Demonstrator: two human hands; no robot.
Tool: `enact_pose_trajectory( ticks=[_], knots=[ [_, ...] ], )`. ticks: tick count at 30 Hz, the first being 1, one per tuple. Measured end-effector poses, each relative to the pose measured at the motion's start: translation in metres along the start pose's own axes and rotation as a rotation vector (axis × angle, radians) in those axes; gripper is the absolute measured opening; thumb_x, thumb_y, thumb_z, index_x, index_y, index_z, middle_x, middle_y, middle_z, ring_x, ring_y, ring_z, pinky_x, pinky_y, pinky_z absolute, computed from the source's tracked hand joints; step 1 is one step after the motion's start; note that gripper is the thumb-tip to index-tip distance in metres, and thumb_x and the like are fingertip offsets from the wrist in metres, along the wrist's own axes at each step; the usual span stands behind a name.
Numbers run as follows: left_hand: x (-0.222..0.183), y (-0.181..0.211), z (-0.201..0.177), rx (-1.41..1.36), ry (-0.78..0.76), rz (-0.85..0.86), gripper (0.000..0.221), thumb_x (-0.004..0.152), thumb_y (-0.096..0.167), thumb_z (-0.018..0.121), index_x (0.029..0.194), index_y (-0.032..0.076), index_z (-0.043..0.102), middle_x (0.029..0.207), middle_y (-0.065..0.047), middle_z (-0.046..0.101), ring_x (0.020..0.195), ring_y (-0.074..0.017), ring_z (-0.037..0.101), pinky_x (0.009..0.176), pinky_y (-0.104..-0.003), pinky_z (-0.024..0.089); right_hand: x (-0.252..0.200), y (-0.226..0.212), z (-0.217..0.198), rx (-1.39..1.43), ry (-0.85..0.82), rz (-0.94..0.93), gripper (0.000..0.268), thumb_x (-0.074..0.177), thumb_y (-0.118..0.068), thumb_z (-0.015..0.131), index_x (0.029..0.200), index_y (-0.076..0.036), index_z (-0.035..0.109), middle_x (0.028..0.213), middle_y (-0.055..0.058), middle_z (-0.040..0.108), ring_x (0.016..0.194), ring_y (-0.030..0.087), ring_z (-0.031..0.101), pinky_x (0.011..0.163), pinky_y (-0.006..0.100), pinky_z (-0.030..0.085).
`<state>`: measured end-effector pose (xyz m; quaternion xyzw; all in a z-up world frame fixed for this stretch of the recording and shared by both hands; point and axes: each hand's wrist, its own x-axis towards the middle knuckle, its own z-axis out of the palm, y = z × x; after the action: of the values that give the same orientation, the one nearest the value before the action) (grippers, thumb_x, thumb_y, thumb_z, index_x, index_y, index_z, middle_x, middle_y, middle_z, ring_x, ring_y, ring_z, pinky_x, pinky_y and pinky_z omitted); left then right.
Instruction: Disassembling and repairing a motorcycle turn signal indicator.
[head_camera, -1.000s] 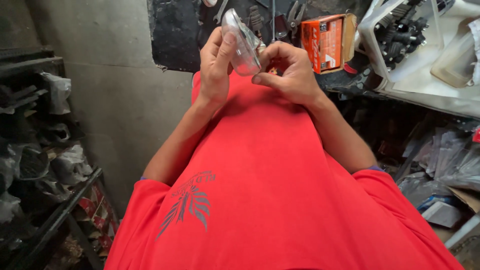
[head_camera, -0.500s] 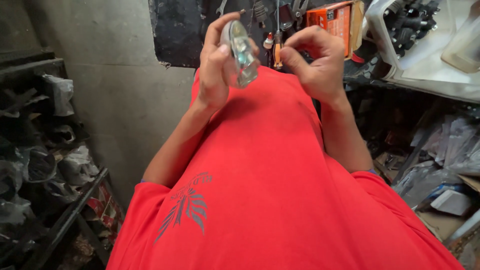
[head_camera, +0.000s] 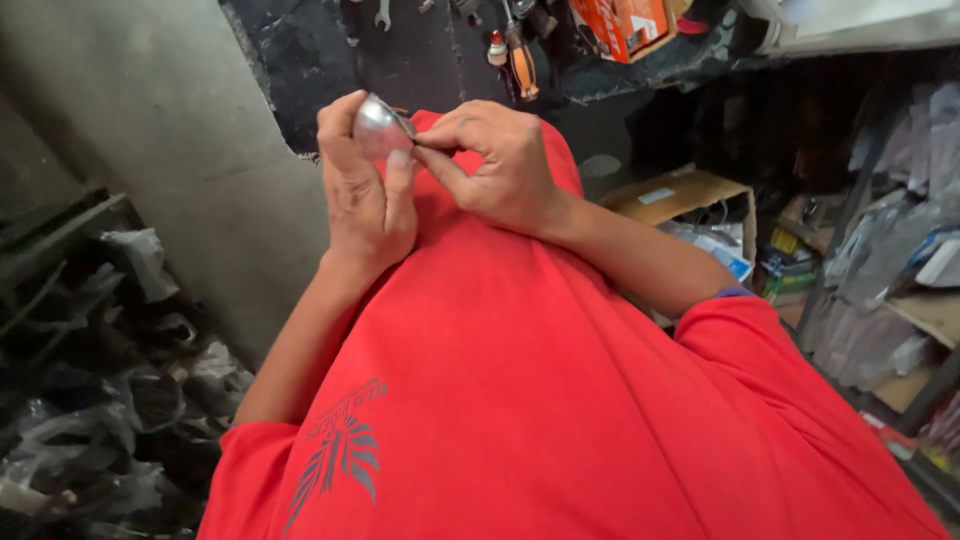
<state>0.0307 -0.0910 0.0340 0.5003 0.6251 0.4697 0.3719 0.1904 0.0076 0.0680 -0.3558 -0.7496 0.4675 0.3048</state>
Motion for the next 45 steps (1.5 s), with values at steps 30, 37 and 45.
enact_pose_trajectory(
  ticks=[30, 37, 45],
  knots=[
    [0.082, -0.024, -0.027, 0.12, -0.099, -0.073, 0.042, 0.114, 0.017, 0.053, 0.148, 0.002, 0.033, 0.108, -0.014, 0.06, 0.09, -0.0233, 0.06, 0.079, -0.037, 0.052, 0.008, 0.116, -0.002, -0.184, 0.174, 0.298, 0.01, 0.096, -0.01, 0.07, 0.097, 0.0, 0.068, 0.091, 0.011, 0.07, 0.078, 0.021, 0.07, 0.072, 0.033, 0.056],
    [0.085, -0.068, -0.012, -0.285, -0.205, -0.454, 0.038, 0.116, 0.023, 0.042, 0.151, 0.01, 0.043, 0.084, -0.002, 0.061, 0.067, -0.0088, 0.057, 0.057, -0.026, 0.049, -0.031, 0.274, -0.022, -0.872, 0.187, 0.311, 0.038, 0.087, -0.016, 0.077, 0.119, 0.002, 0.067, 0.116, 0.02, 0.067, 0.098, 0.042, 0.067, 0.083, 0.047, 0.053],
    [0.103, -0.07, -0.002, -0.203, -0.212, -0.358, 0.046, 0.11, 0.022, 0.065, 0.144, 0.006, 0.039, 0.094, -0.007, 0.07, 0.078, -0.012, 0.07, 0.068, -0.028, 0.058, -0.032, 0.257, -0.02, -0.577, 0.283, 0.505, 0.024, 0.09, -0.012, 0.079, 0.111, -0.005, 0.069, 0.116, 0.012, 0.063, 0.098, 0.034, 0.071, 0.085, 0.043, 0.058]
  ],
)
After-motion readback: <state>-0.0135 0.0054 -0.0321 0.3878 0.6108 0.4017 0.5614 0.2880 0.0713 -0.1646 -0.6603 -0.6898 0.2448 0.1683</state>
